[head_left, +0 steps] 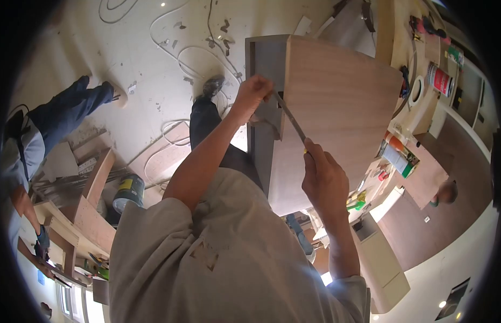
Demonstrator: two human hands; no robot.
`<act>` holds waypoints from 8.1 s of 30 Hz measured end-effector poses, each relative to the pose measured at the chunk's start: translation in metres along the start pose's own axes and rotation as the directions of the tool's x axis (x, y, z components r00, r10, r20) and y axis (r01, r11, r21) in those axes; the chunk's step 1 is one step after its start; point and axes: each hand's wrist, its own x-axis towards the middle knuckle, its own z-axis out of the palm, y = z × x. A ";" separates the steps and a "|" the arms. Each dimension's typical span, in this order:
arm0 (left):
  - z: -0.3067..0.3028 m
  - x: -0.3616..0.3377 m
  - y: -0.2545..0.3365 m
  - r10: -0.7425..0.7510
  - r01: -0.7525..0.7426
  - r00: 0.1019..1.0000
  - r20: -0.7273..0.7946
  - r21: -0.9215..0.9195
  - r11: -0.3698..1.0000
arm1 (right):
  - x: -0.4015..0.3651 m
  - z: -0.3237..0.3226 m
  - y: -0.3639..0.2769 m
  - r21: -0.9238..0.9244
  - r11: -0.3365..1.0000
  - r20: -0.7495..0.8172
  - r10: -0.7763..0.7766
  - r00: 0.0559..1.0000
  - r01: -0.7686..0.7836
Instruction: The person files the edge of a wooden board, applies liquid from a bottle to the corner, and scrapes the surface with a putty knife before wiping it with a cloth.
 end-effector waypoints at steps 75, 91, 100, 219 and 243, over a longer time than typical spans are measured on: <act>-0.015 -0.009 -0.030 -0.006 0.023 0.999 -0.047 0.380 0.924 | -0.030 0.080 0.017 0.201 0.976 -0.079 0.106 0.991 -0.088; -0.026 0.006 -0.016 -0.028 0.060 0.997 -0.075 0.457 0.887 | -0.005 0.081 0.019 0.297 0.948 -0.046 0.131 0.990 -0.112; -0.026 0.005 -0.031 -0.043 0.075 0.995 -0.086 0.425 0.902 | -0.009 0.077 0.014 0.294 0.940 -0.002 0.181 0.983 -0.173; -0.006 -0.057 -0.056 -0.063 0.077 0.994 -0.091 0.163 0.984 | -0.077 0.079 0.039 0.121 0.992 -0.029 0.048 0.998 -0.045; -0.011 -0.044 -0.062 0.009 0.020 0.993 -0.117 0.236 0.971 | -0.071 0.093 0.036 0.113 0.993 -0.143 -0.003 0.990 0.019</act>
